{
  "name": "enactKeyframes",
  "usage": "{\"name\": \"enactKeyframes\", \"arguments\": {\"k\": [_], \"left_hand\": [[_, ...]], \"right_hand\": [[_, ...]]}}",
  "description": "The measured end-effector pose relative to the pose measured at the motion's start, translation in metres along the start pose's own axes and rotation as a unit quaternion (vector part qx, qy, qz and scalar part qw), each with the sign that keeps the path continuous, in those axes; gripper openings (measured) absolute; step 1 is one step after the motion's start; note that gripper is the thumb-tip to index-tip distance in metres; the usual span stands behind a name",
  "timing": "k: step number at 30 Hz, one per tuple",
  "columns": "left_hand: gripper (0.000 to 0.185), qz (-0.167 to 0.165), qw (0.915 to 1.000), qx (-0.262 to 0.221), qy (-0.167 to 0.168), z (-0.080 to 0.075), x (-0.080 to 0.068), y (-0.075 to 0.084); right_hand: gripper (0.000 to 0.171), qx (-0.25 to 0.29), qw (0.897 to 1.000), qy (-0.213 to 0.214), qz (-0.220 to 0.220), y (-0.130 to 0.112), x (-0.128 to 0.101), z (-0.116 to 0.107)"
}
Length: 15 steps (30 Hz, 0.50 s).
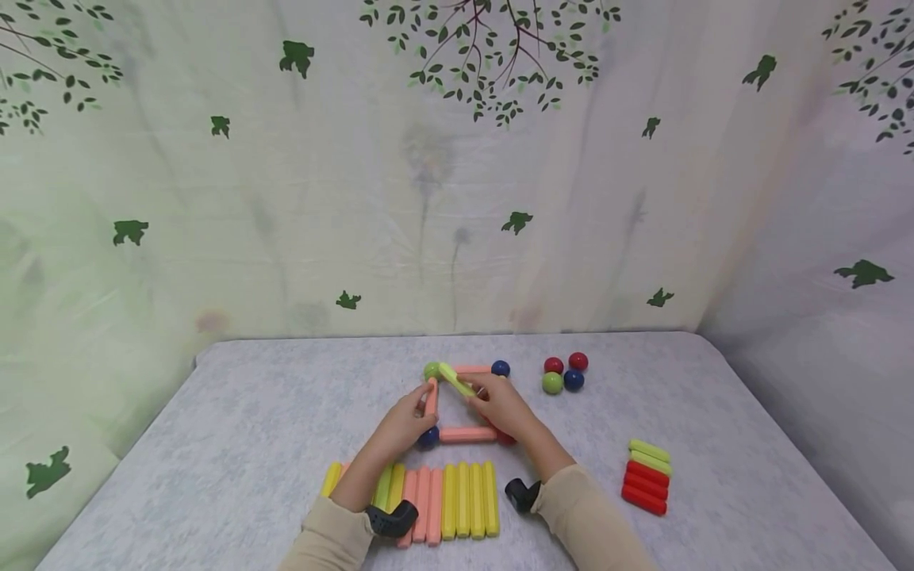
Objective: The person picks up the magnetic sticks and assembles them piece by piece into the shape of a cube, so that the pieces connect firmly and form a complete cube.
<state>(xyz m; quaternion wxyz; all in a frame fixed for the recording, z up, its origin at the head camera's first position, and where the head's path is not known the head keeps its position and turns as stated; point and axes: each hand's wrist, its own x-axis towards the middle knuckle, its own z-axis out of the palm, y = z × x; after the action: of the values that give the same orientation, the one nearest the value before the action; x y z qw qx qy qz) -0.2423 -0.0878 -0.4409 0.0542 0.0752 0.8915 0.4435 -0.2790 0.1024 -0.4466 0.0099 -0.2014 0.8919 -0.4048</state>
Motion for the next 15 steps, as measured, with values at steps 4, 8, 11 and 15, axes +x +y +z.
{"name": "enactKeyframes", "arguments": {"k": [4, 8, 11, 15], "left_hand": [[0.06, 0.001, 1.0, -0.008, -0.003, 0.0006, -0.0006, -0.0012], [0.059, 0.001, 0.9999, -0.012, -0.003, 0.0006, -0.0011, -0.002], [0.059, 0.0, 0.9999, -0.013, -0.005, 0.0003, -0.0012, -0.0019], [0.058, -0.003, 1.0, -0.008, -0.004, 0.0003, -0.0012, -0.0009]], "right_hand": [[0.043, -0.021, 1.0, -0.016, -0.016, -0.0001, 0.0018, 0.0007], [0.043, -0.033, 0.999, -0.021, -0.012, 0.0, 0.0032, 0.0013], [0.041, -0.035, 0.999, -0.024, -0.008, -0.0004, 0.0036, 0.0013], [0.04, -0.035, 0.999, -0.026, -0.019, 0.0, 0.0034, 0.0011]]}}
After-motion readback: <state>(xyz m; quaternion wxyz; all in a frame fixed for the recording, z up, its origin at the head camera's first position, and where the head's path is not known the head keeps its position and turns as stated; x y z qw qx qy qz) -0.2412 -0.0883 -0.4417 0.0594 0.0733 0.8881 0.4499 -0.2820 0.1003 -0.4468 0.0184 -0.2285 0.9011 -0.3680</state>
